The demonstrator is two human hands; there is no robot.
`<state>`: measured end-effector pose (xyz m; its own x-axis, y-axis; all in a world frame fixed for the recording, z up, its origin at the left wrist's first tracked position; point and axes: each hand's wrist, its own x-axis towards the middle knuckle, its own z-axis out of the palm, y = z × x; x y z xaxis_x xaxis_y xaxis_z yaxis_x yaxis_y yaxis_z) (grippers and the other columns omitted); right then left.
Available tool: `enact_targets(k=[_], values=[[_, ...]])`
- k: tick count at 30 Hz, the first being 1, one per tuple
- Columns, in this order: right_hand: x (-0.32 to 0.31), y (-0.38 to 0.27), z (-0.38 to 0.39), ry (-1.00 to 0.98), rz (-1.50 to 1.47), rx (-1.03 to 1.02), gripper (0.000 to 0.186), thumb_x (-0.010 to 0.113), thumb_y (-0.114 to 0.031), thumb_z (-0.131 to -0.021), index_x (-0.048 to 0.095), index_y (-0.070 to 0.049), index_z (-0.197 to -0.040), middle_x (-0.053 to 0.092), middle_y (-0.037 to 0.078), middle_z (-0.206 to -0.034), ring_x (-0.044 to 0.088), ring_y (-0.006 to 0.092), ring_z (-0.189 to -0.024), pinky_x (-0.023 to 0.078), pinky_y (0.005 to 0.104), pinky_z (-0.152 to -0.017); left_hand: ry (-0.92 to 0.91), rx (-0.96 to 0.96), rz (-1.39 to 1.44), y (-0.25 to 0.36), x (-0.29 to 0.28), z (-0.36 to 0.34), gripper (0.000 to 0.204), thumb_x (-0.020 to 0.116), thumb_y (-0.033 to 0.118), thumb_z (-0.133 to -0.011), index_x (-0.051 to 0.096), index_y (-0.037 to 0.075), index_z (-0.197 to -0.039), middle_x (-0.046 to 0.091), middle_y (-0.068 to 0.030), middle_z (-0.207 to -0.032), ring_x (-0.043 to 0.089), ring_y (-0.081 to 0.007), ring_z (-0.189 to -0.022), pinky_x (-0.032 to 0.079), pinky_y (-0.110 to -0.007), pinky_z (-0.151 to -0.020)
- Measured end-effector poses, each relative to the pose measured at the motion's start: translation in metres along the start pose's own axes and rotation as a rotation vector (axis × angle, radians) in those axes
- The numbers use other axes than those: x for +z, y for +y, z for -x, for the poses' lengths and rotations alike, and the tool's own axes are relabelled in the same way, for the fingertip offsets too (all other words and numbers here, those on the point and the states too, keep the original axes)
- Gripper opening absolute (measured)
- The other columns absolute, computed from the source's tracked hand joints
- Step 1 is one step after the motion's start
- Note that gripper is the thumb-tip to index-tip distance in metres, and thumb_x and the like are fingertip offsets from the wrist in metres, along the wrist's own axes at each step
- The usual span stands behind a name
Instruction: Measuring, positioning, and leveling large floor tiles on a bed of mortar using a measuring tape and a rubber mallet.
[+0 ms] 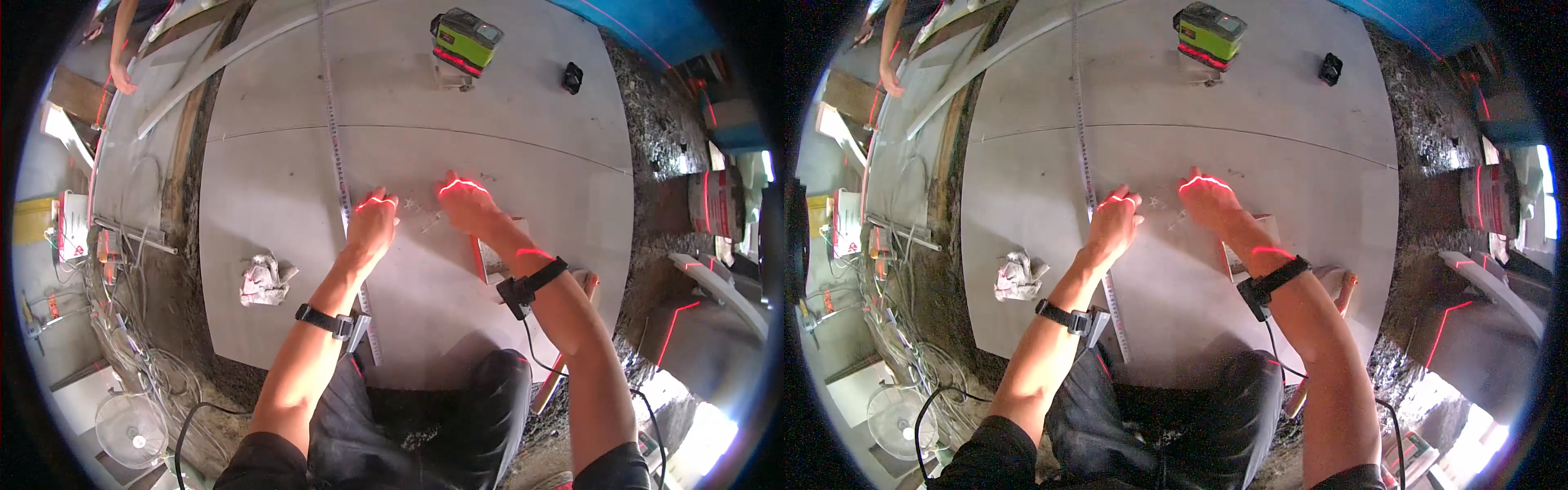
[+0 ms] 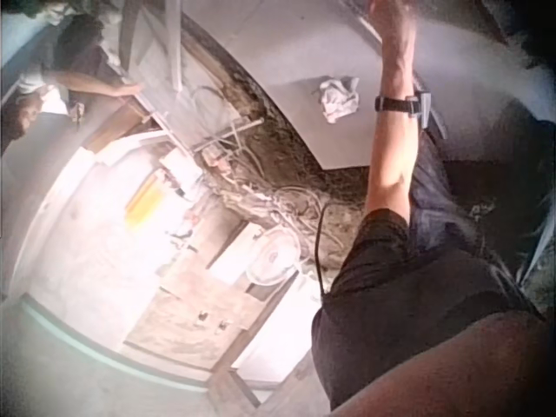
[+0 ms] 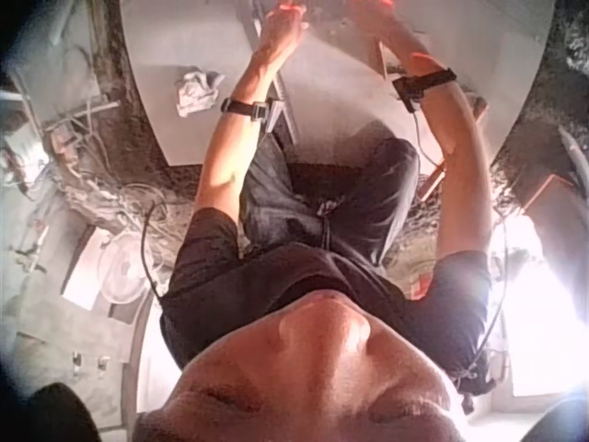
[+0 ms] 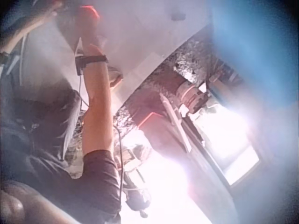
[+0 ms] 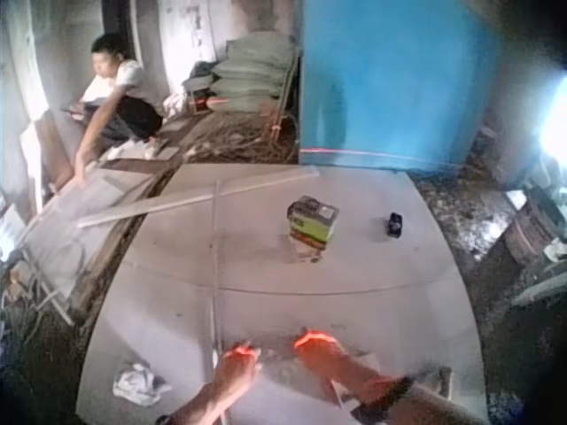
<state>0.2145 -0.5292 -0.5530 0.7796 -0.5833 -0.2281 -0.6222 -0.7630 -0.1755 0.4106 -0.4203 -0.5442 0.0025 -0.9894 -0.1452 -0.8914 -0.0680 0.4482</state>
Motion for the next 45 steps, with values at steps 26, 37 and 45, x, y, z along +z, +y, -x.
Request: enact_targets(k=[26,37,45], values=[[0.012,-0.053,0.130,0.278,-0.267,0.262,0.013,0.060,-0.016,-0.089,0.067,-0.005,-0.092,0.066,0.015,-0.103,0.069,0.0300,-0.085,0.058,0.0443,-0.072,0.308,0.144,0.479,0.072,0.001,0.000,0.009,0.064,0.005,-0.091,0.057,0.000,-0.090,0.059,-0.0161,-0.088,0.062,-0.0342,-0.081,0.050,-0.044,-0.073],[0.014,-0.097,0.113,0.087,-0.370,0.183,0.016,0.056,-0.008,-0.086,0.061,-0.001,-0.100,0.059,0.020,-0.105,0.066,0.0333,-0.092,0.058,0.0441,-0.073,0.136,0.058,0.212,0.042,-0.014,-0.032,0.029,0.074,0.013,-0.084,0.068,0.000,-0.110,0.064,-0.0163,-0.110,0.063,-0.0365,-0.105,0.052,-0.044,-0.087],[0.004,-0.068,0.031,0.160,-0.185,0.321,0.018,0.063,-0.003,-0.079,0.068,-0.003,-0.096,0.055,0.013,-0.114,0.058,0.0337,-0.103,0.055,0.0412,-0.088,-0.090,0.217,0.121,0.012,0.003,-0.029,0.036,0.076,0.007,-0.081,0.066,0.002,-0.115,0.057,-0.0136,-0.109,0.060,-0.0333,-0.109,0.053,-0.043,-0.090]])
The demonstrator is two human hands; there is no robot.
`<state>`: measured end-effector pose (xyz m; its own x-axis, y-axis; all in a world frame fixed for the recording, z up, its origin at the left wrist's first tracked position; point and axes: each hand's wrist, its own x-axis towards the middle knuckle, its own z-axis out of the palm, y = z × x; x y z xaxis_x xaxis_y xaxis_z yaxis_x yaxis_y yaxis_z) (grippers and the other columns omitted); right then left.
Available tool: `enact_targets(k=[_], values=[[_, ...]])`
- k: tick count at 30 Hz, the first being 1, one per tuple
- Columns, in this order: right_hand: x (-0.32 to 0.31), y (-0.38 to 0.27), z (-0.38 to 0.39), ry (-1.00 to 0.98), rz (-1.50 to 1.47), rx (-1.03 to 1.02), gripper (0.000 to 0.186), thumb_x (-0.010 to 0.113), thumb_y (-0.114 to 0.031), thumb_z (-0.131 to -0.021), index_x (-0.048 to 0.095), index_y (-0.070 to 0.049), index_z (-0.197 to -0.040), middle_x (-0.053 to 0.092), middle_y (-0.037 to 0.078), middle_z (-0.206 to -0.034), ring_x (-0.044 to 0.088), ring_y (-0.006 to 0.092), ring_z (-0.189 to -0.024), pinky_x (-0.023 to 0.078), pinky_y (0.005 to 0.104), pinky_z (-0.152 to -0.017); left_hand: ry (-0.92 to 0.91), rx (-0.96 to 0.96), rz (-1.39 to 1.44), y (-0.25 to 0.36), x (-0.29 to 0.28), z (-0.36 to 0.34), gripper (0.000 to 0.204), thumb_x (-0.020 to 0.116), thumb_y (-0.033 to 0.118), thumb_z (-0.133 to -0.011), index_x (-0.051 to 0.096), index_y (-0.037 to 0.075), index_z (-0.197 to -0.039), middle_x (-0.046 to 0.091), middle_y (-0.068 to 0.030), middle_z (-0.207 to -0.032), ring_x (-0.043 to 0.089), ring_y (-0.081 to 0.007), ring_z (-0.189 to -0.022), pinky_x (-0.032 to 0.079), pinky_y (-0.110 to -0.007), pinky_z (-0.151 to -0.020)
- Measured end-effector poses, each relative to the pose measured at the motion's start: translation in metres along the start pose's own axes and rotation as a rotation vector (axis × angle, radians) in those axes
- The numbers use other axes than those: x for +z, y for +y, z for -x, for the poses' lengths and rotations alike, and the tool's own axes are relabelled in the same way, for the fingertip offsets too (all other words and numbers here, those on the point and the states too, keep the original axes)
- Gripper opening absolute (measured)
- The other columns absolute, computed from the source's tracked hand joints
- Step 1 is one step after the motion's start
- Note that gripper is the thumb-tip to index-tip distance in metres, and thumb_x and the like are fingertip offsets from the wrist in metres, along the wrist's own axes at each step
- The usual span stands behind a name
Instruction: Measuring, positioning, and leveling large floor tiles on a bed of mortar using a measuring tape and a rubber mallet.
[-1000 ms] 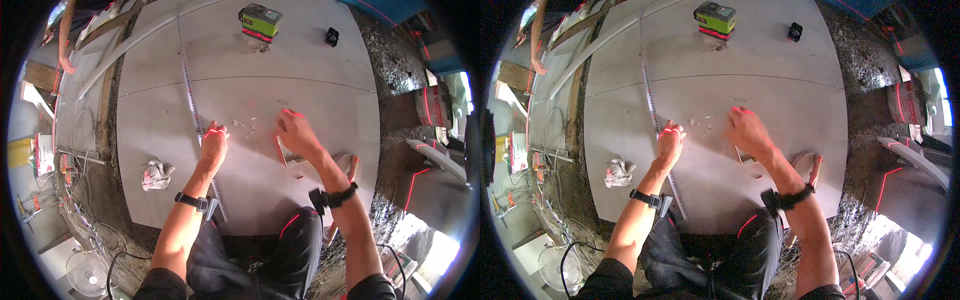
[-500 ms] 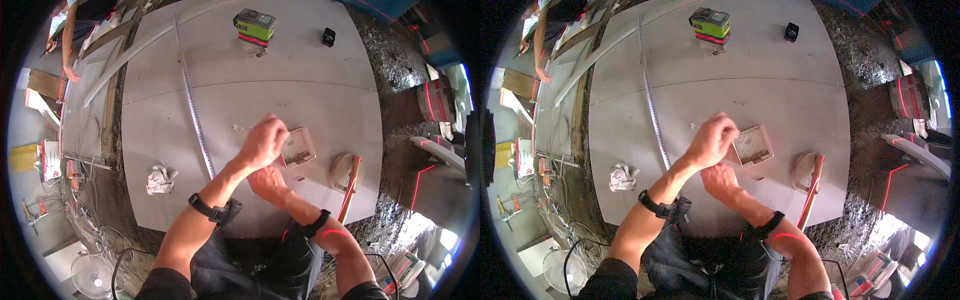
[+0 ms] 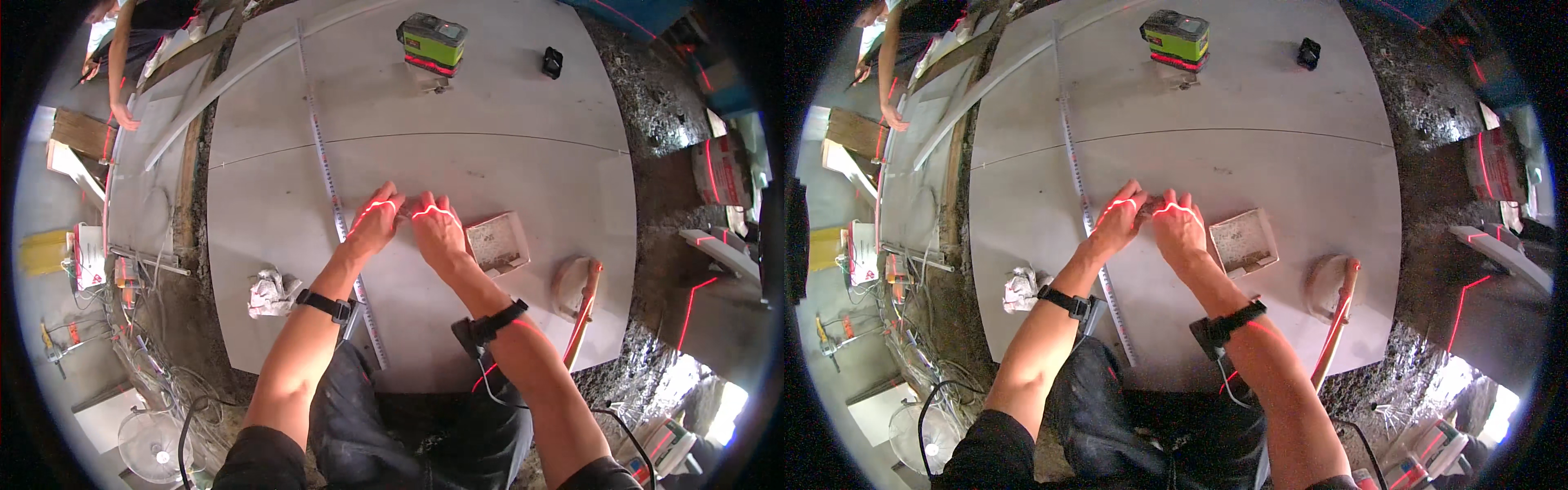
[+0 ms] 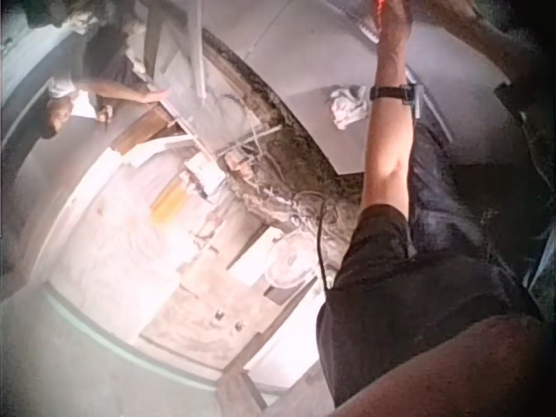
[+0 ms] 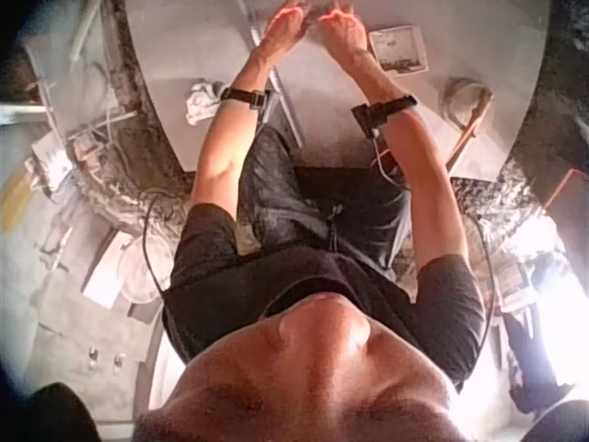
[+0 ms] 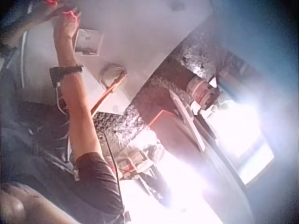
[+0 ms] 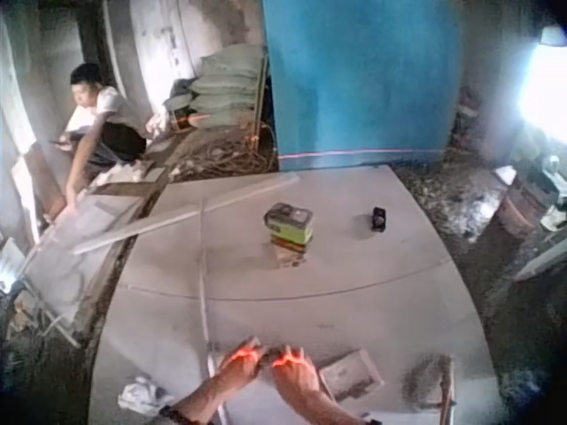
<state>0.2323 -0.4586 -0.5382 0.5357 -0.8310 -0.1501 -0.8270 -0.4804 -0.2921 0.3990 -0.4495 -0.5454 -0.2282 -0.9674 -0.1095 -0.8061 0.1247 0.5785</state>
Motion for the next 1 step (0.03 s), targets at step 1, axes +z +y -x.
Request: enact_targets(k=[1], values=[[0.0088,0.0011,-0.0025,0.097,-0.063,0.035,0.020,0.067,-0.004,-0.076,0.072,-0.006,-0.096,0.056,0.012,-0.114,0.057,0.0341,-0.106,0.055,0.0397,-0.091,-0.003,0.011,0.012,0.0025,0.0043,-0.0034,0.036,0.076,0.007,-0.081,0.066,0.002,-0.115,0.057,-0.0136,-0.109,0.060,-0.0333,-0.109,0.053,-0.043,-0.090]])
